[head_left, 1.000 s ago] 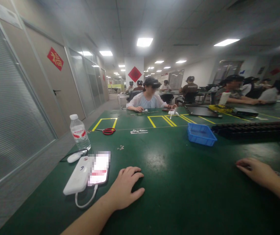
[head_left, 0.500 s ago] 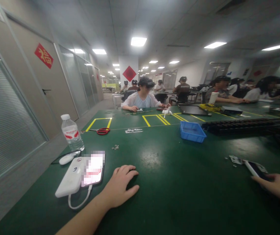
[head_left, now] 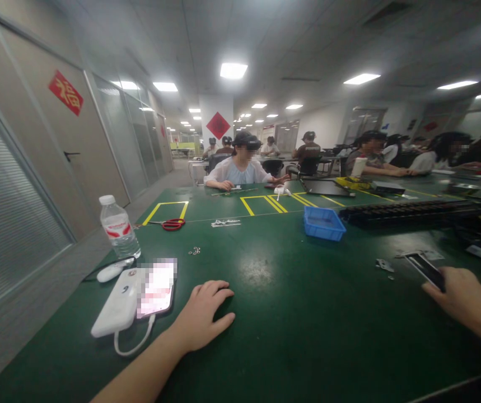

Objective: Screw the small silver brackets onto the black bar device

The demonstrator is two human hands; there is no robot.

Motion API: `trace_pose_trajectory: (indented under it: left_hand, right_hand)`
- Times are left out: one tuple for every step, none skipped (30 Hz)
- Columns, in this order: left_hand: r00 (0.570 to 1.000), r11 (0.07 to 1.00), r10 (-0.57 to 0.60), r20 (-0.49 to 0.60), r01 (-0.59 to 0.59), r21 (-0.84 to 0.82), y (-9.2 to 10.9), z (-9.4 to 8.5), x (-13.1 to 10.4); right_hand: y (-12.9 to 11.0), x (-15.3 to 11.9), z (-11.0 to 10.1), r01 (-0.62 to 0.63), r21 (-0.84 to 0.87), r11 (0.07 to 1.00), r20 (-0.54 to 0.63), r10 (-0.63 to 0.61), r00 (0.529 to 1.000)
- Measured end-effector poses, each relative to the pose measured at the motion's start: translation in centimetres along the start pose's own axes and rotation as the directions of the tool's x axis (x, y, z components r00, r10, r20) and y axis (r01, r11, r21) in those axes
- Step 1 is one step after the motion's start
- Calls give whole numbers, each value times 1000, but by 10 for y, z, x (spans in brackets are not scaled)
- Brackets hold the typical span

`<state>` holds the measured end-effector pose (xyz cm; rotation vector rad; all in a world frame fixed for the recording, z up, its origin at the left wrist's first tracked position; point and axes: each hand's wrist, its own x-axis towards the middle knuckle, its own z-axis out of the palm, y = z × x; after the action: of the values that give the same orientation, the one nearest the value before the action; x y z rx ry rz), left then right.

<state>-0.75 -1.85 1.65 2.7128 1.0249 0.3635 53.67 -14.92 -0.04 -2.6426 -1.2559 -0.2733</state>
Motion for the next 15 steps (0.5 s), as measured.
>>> trace_pose_trajectory:
  left_hand:
    - [1000,1000,-1,-1,1,-1,0,0,0]
    - [1000,1000,-1,-1,1,-3,0,-1,0]
    - [1000,1000,0,-2,0,-5,1,-1,0]
    - [1000,1000,2,-3,-2,-7,1,-1,0]
    - [1000,1000,3,-3,-3,-9,1,-2,0]
    - [1000,1000,5,-1,-5,-11,1,-2,0]
    - [1000,1000,7,0,-7,-12,1,-2,0]
    - [1000,1000,8,1,-8,-12,1,-1,0]
    - [1000,1000,7,1,-7,-12,1,-1,0]
    - [1000,1000,6,1,-6,-11,1,-1,0]
    - [1000,1000,4,0,-4,-11,1,-1,0]
    - [1000,1000,3,0,-3,-11,1,-2,0]
    - [1000,1000,2,0,-2,-13,2,-2,0]
    - [1000,1000,2,4,-2,-15,2,-2,0]
    - [1000,1000,2,6,-2,-18,2,-2,0]
  right_hand:
    - [0,0,-2,18,-14,1000,19,-17,1000]
    - [-1,0,-4,41,-22,999,38,-40,998]
    - [-1,-1,-5,62,-27,998,50,-61,997]
    - [-2,-2,-7,80,-29,996,56,-78,995]
    - [-3,-4,-8,93,-30,995,53,-92,994]
    - [-4,-6,-9,107,-27,994,48,-105,993]
    - [-6,-8,-9,121,-23,992,44,-120,992]
    - [-7,-10,-10,139,-19,990,46,-138,989]
    - [-10,-13,-11,153,-14,988,53,-152,987]
    - [-12,-15,-11,163,-10,987,65,-162,985]
    - [-15,-17,-12,164,-6,986,83,-163,983]
    - [-18,-19,-13,160,-1,987,100,-159,982]
    - [-20,-21,-14,159,2,987,108,-158,981]
    - [-22,-22,-15,159,1,987,111,-158,981]
    - [-23,-23,-15,166,-3,986,102,-165,981]
